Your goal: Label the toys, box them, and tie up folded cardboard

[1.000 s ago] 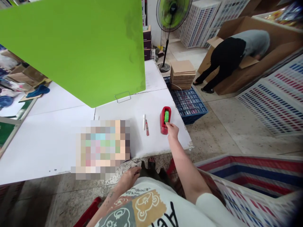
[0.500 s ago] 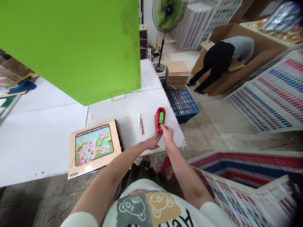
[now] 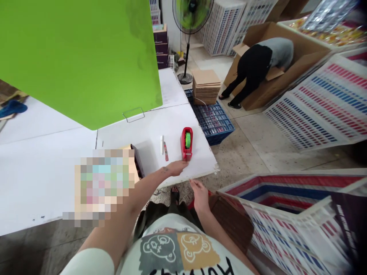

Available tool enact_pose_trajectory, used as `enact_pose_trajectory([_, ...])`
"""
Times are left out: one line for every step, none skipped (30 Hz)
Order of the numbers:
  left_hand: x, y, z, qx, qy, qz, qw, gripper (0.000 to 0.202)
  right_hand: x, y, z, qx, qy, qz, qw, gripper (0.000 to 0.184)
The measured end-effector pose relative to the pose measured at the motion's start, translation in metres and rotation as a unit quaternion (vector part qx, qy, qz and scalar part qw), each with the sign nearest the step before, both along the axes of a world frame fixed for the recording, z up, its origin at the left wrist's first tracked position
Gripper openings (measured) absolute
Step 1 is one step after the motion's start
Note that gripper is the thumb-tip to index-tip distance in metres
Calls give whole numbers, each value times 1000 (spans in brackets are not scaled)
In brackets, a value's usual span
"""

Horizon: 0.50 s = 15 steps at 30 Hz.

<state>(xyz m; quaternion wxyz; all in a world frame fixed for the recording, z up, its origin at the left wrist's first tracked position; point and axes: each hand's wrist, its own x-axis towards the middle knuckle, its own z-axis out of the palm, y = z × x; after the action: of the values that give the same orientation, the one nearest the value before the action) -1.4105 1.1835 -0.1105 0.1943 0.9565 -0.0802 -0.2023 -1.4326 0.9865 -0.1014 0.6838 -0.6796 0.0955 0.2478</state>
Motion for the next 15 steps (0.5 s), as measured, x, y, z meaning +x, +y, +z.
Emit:
enact_pose_trajectory([3,5,6,14,-2,11,1000,40,-1,-1,-4,12,21,-3,1000,30])
enact_pose_trajectory([6,10,12,29,-5,27,999,34,-1,-1,-9,22,41,-4,999,30])
enact_pose_trajectory([11,15,20,42,-11,47,998,34,-1,-1,-14,28,56,-4,998,32])
enact_pose_trajectory([17,19,28,53,-26,64,996,36,-1,-1,-18,28,64,-2,998,33])
enact_pose_trajectory([24,22,35,61,-50,69,994,38,0,-2,-23,22,68,0,997,35])
enact_pose_trajectory([32,23,42,68,-81,58,993,39,1,-2,-26,15,70,2,997,36])
enact_pose_trajectory([40,23,47,70,-112,27,991,38,1,-3,-30,7,70,5,998,38])
enact_pose_trajectory([49,21,51,72,-138,-18,988,35,2,-3,-32,0,67,9,998,38])
enact_pose_trajectory([58,18,53,73,-154,-72,983,30,3,-5,-34,-6,62,15,998,38])
enact_pose_trajectory([66,15,52,76,-158,-121,977,24,5,-6,-36,-12,56,23,998,37])
enact_pose_trajectory([73,11,50,80,-149,-155,973,20,6,-7,-37,-18,46,31,998,36])
enact_pose_trajectory([80,7,47,85,-136,-173,972,18,8,-8,-39,-26,36,41,998,36])
enact_pose_trajectory([85,4,43,91,-122,-179,972,19,10,-10,-41,-34,27,49,998,35])
enact_pose_trajectory([90,2,40,95,-112,-176,973,19,13,-11,-43,-43,19,56,997,35])
enact_pose_trajectory([93,0,36,96,-106,-167,975,19,16,-12,-46,-52,11,62,997,34])
